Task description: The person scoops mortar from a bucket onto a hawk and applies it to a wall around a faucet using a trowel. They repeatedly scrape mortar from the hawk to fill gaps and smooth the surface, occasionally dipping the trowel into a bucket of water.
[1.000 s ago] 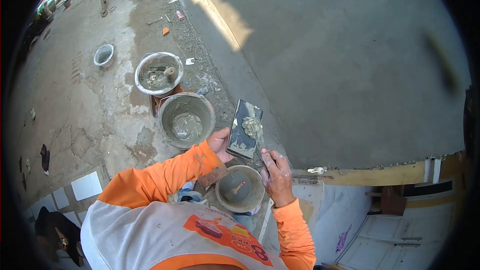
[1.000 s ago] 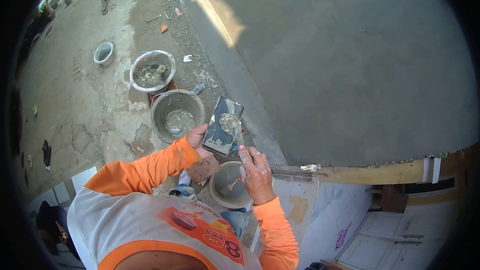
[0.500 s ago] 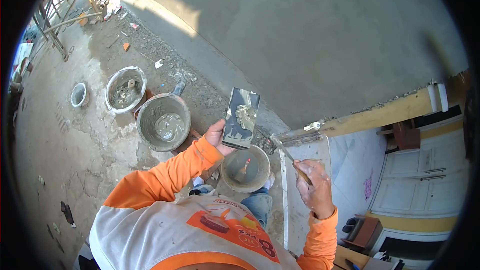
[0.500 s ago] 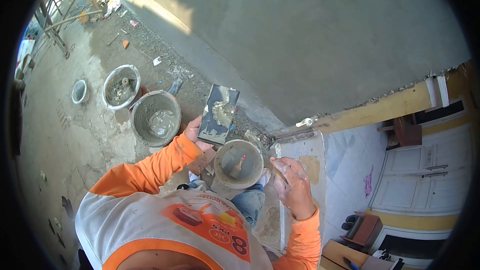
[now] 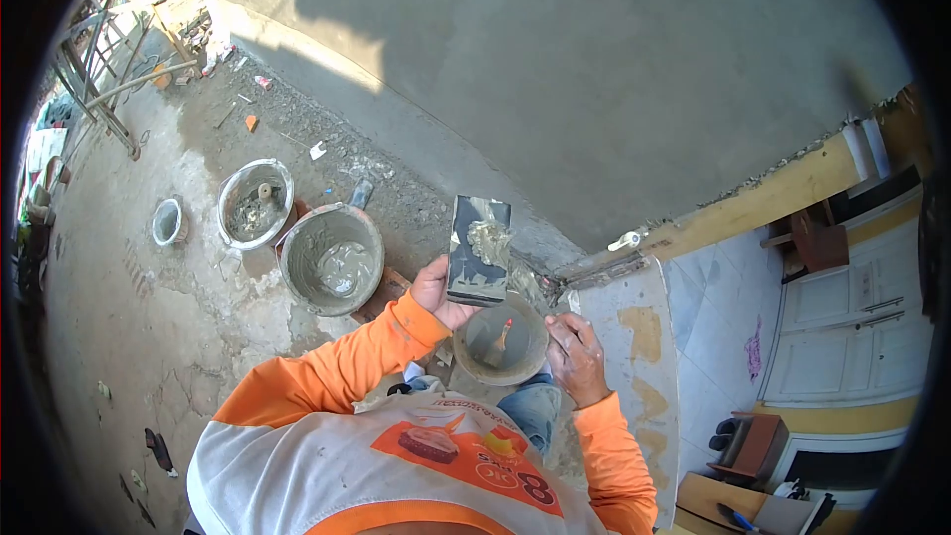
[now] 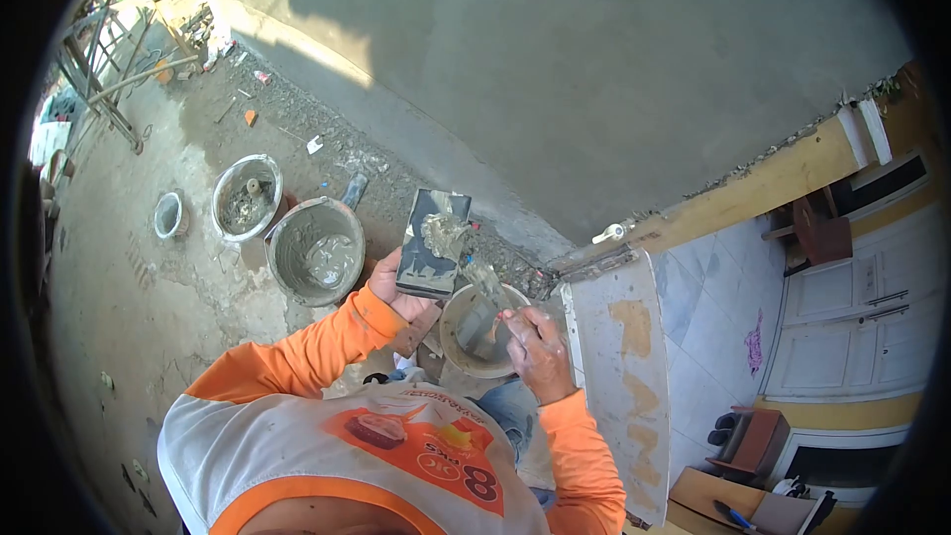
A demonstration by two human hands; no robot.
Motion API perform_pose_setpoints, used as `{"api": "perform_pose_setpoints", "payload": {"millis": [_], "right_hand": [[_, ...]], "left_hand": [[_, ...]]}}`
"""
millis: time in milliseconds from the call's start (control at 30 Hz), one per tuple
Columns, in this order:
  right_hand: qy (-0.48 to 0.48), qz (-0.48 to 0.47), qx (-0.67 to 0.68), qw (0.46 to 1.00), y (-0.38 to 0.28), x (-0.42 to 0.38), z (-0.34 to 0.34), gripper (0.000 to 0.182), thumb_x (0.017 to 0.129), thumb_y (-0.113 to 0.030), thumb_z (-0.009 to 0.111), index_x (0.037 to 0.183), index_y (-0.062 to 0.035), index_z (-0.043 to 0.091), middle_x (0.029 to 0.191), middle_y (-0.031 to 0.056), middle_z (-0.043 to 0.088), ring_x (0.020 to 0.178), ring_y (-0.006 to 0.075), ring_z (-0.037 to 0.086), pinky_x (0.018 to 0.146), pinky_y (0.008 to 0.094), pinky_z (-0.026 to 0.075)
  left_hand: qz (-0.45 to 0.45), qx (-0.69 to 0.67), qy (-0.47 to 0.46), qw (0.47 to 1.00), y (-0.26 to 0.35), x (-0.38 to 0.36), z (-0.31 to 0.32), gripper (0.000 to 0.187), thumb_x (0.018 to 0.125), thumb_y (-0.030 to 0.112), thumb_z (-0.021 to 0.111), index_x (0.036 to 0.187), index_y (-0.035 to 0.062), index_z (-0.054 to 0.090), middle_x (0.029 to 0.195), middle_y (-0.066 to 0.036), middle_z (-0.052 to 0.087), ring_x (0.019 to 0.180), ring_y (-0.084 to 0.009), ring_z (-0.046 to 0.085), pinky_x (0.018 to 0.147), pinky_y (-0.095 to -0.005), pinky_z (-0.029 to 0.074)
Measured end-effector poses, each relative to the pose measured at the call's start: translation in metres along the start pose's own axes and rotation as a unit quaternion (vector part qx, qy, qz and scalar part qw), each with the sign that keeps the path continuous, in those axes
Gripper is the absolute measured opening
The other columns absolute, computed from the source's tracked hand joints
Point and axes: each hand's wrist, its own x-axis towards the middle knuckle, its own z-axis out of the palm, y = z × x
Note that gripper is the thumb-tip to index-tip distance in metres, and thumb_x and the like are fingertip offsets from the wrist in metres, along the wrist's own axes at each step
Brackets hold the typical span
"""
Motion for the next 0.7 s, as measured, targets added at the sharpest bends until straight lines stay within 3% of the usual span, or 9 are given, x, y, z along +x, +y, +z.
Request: {"api": "perform_pose_setpoints", "payload": {"millis": [100,200,267,333,400,567,633,667,700], "right_hand": [[-0.053,0.017,-0.016,0.998,0.003,-0.013,-0.023,0.039,0.072,0.006,0.059,0.108,-0.0077,0.057,0.096,0.0118,0.057,0.078,0.0244,0.059,0.068,0.0313,0.049],[0.013,0.232,0.229,0.945,-0.005,-0.004,-0.042,0.033,0.08,-0.002,0.057,0.113,-0.0058,0.053,0.095,0.0121,0.058,0.07,0.0186,0.058,0.058,0.0277,0.048],[-0.036,0.265,0.629,0.73,-0.004,0.02,-0.043,0.032,0.086,-0.012,0.055,0.117,-0.005,0.049,0.095,0.0133,0.058,0.061,0.0132,0.054,0.049,0.0228,0.044],[-0.049,0.272,0.659,0.7,0.008,0.015,-0.026,0.033,0.088,-0.018,0.054,0.119,-0.0072,0.047,0.094,0.0144,0.057,0.053,0.0099,0.049,0.043,0.0189,0.037],[-0.09,0.315,0.736,0.593,0.023,0.0,-0.008,0.031,0.089,-0.018,0.052,0.117,-0.0073,0.048,0.095,0.0148,0.057,0.05,0.0075,0.045,0.043,0.0175,0.036],[-0.106,0.422,0.618,0.655,0.034,-0.06,-0.037,0.027,0.089,-0.014,0.052,0.115,-0.0057,0.05,0.087,0.0106,0.059,0.047,0.0043,0.042,0.04,0.0154,0.032],[-0.004,0.447,0.451,0.772,0.011,-0.053,-0.06,0.024,0.086,-0.009,0.053,0.109,-0.0027,0.053,0.084,0.0077,0.06,0.052,0.0056,0.047,0.043,0.0179,0.037],[0.0,0.45,0.451,0.77,0.0,-0.046,-0.068,0.024,0.086,-0.009,0.053,0.109,-0.0027,0.053,0.084,0.0077,0.06,0.052,0.0056,0.047,0.043,0.0179,0.037],[-0.019,0.389,0.316,0.865,-0.011,-0.032,-0.074,0.024,0.083,-0.007,0.055,0.107,-0.0023,0.055,0.084,0.0085,0.061,0.055,0.0093,0.051,0.047,0.0207,0.04]], "left_hand": [[0.014,-0.002,-0.019,1.0,0.009,0.0,0.003,0.046,0.084,0.03,0.052,0.119,0.0003,0.046,0.116,-0.016,0.054,0.106,-0.0304,0.053,0.093,-0.046,0.041],[-0.042,-0.013,-0.027,0.999,0.005,0.003,0.005,0.046,0.084,0.03,0.053,0.119,0.0006,0.047,0.116,-0.015,0.054,0.106,-0.0298,0.053,0.093,-0.045,0.041],[-0.068,-0.032,-0.006,0.997,-0.011,0.007,-0.001,0.045,0.084,0.03,0.052,0.118,0.0009,0.048,0.116,-0.015,0.054,0.106,-0.0296,0.053,0.093,-0.0451,0.041],[-0.091,-0.051,0.018,0.994,-0.026,0.009,0.004,0.044,0.084,0.03,0.052,0.118,0.0011,0.048,0.117,-0.015,0.054,0.106,-0.0293,0.053,0.093,-0.0453,0.041],[-0.103,-0.024,0.064,0.992,-0.033,0.009,0.021,0.032,0.09,0.02,0.036,0.11,0.0021,0.053,0.109,-0.014,0.058,0.1,-0.027,0.056,0.088,-0.0416,0.045],[-0.055,0.003,0.062,0.997,-0.005,-0.002,-0.008,0.033,0.088,0.024,0.043,0.11,0.0016,0.053,0.109,-0.014,0.058,0.098,-0.0289,0.057,0.086,-0.0448,0.047],[-0.058,0.019,0.037,0.997,0.0,0.004,-0.008,0.035,0.086,0.024,0.048,0.112,0.0005,0.052,0.11,-0.014,0.058,0.099,-0.0279,0.057,0.088,-0.0437,0.045],[-0.063,0.035,0.006,0.997,0.0,0.007,-0.008,0.037,0.085,0.023,0.052,0.113,-0.0007,0.052,0.111,-0.014,0.058,0.1,-0.0268,0.057,0.091,-0.0426,0.044],[-0.062,0.068,0.024,0.995,0.0,0.012,-0.014,0.038,0.084,0.025,0.055,0.112,-0.0007,0.052,0.109,-0.015,0.058,0.099,-0.0262,0.057,0.09,-0.0421,0.044]]}}
